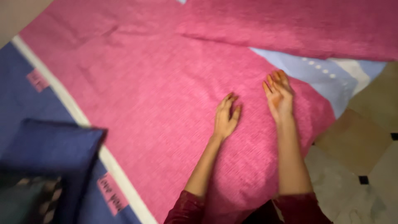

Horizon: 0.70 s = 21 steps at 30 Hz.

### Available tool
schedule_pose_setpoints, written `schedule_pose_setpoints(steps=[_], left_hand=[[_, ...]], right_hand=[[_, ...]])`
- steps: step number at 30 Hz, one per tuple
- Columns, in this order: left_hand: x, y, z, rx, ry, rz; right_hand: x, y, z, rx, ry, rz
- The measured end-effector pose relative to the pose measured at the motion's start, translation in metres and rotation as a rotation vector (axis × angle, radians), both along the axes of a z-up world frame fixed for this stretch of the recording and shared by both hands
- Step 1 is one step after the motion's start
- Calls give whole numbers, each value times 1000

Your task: The person folds a dark gray pillowcase and places it on a bed. Then the person folds a pink towel into a compact rectangle and smooths the bedsheet. The person handles the pillowcase and towel by hand without tools.

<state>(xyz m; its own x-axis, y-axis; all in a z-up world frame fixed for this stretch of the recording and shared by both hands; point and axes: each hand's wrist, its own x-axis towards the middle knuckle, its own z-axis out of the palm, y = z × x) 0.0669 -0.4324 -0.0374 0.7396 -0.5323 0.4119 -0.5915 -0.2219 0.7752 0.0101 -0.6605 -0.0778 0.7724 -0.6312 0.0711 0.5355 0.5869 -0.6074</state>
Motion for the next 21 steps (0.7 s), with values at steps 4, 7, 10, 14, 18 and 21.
schedule_pose_setpoints(steps=[4,7,10,14,18,21], left_hand=[[19,-29,-6,0,38,36],[37,-45,-4,-65,81,66],[47,-46,-6,-151,115,139],[68,-57,-3,-195,197,220],[93,-70,-8,-263,349,230],[109,-76,-14,-439,376,149]], right_hand=[[80,-64,-34,315,-58,-155],[133,-89,-58,288,-76,-218],[156,-102,-70,312,-75,-280],[167,-100,-43,248,-22,-281],[182,-106,-12,275,-43,-246],[183,-106,2,249,-64,-200]])
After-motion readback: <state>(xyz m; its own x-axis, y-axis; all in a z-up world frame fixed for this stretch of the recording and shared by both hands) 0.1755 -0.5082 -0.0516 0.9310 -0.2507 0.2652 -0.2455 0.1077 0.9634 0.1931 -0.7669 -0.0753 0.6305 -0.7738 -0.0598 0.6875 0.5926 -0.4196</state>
